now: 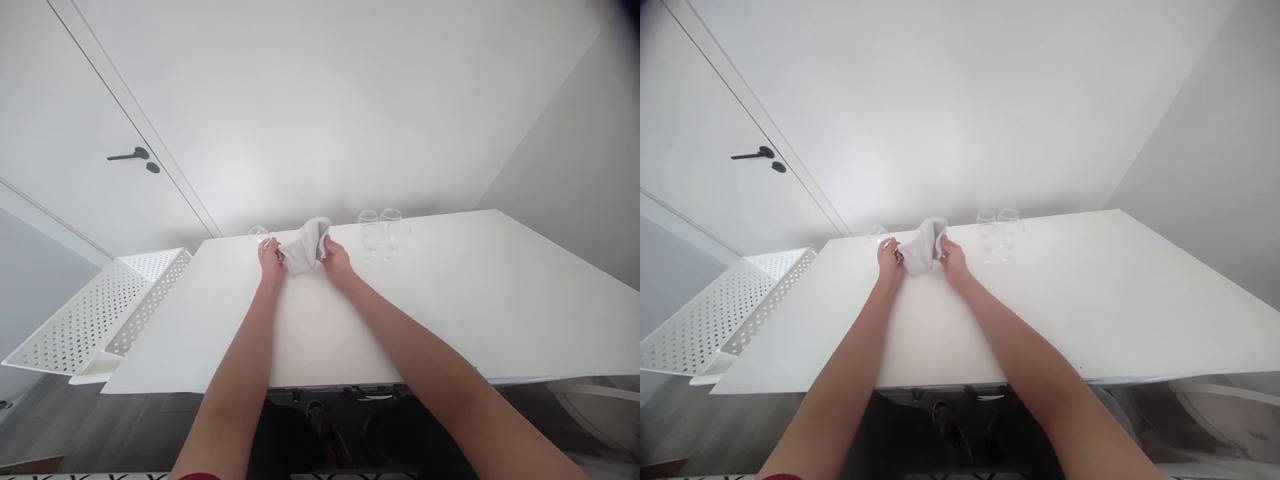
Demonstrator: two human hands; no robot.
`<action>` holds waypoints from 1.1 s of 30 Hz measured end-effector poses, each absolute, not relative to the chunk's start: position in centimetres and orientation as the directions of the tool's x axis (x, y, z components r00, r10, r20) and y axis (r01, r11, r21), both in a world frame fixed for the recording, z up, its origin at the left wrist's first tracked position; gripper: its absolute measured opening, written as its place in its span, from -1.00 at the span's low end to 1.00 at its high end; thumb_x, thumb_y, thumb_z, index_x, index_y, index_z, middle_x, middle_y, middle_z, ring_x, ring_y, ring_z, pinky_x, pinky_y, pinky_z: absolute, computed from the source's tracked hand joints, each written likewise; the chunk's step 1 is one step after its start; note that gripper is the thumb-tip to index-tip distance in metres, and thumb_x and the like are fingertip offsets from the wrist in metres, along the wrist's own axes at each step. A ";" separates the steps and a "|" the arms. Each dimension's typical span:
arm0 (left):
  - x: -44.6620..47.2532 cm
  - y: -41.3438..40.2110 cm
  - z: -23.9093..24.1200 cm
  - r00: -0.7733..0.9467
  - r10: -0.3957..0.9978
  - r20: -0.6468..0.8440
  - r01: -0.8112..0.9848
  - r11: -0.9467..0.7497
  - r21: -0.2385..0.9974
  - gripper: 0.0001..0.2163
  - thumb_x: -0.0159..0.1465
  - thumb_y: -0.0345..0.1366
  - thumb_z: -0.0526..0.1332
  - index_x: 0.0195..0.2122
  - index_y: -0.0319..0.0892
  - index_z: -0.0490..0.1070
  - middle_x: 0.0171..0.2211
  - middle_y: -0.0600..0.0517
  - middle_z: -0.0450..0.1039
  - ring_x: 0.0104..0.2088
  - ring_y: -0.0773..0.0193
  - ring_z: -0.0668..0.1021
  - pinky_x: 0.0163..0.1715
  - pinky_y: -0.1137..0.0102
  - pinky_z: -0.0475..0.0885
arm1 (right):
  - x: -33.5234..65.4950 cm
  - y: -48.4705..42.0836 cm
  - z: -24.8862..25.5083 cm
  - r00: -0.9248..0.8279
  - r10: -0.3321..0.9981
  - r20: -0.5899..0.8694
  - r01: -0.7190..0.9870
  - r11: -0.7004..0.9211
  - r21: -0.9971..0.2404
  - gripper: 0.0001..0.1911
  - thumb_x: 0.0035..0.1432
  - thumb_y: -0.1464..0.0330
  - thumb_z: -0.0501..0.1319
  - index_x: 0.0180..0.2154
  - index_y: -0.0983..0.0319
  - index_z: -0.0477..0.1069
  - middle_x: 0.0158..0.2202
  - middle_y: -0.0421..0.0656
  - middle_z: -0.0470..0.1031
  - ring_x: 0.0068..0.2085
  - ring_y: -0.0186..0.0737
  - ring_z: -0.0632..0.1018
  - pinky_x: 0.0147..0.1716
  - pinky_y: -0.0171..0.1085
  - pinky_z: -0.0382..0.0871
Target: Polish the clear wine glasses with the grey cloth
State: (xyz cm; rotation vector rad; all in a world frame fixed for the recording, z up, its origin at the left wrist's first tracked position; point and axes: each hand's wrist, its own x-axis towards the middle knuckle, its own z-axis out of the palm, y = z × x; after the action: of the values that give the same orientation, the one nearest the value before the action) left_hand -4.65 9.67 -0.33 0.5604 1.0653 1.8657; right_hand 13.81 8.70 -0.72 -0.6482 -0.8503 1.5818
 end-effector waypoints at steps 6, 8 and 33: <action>-4.3 9.8 -0.3 -0.475 0.879 0.039 -0.424 -0.267 0.865 -0.62 0.16 -0.17 0.47 -0.12 -0.08 0.33 -0.43 0.19 0.39 -0.62 0.51 0.27 -0.54 0.50 0.25 | 14.2 7.9 -0.1 -0.356 0.924 0.138 -0.528 -0.077 -0.846 -0.23 0.09 -0.04 0.38 0.29 -0.08 0.27 0.16 -0.10 0.47 0.06 -0.04 0.53 -0.07 -0.09 0.48; -4.2 9.5 0.1 -0.468 0.880 0.077 -0.390 -0.285 0.876 -0.61 0.15 -0.13 0.47 -0.14 -0.10 0.33 -0.45 0.18 0.38 -0.61 0.50 0.27 -0.54 0.49 0.23 | 14.2 7.6 0.1 -0.369 0.904 0.215 -0.418 0.045 -0.907 -0.08 -0.01 0.08 0.49 0.34 -0.15 0.20 0.31 -0.11 0.34 0.16 -0.04 0.48 0.03 -0.07 0.45; -3.8 8.0 1.6 -0.118 0.987 0.113 -0.538 -0.159 0.828 -0.72 0.21 -0.14 0.42 -0.18 -0.11 0.39 -0.51 0.18 0.20 -0.62 0.48 0.23 -0.57 0.50 0.29 | 13.4 8.3 -0.6 0.056 0.977 0.204 0.119 0.196 -0.973 -0.66 0.12 0.11 0.25 -0.52 0.18 0.28 -0.51 -0.24 0.27 -0.39 -0.24 0.29 -0.39 -0.24 0.20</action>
State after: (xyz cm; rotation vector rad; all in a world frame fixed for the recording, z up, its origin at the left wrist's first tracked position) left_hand -3.80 8.05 1.55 0.8254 0.7532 1.5896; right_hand 13.43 8.34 -0.61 -1.1699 -1.3290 0.9550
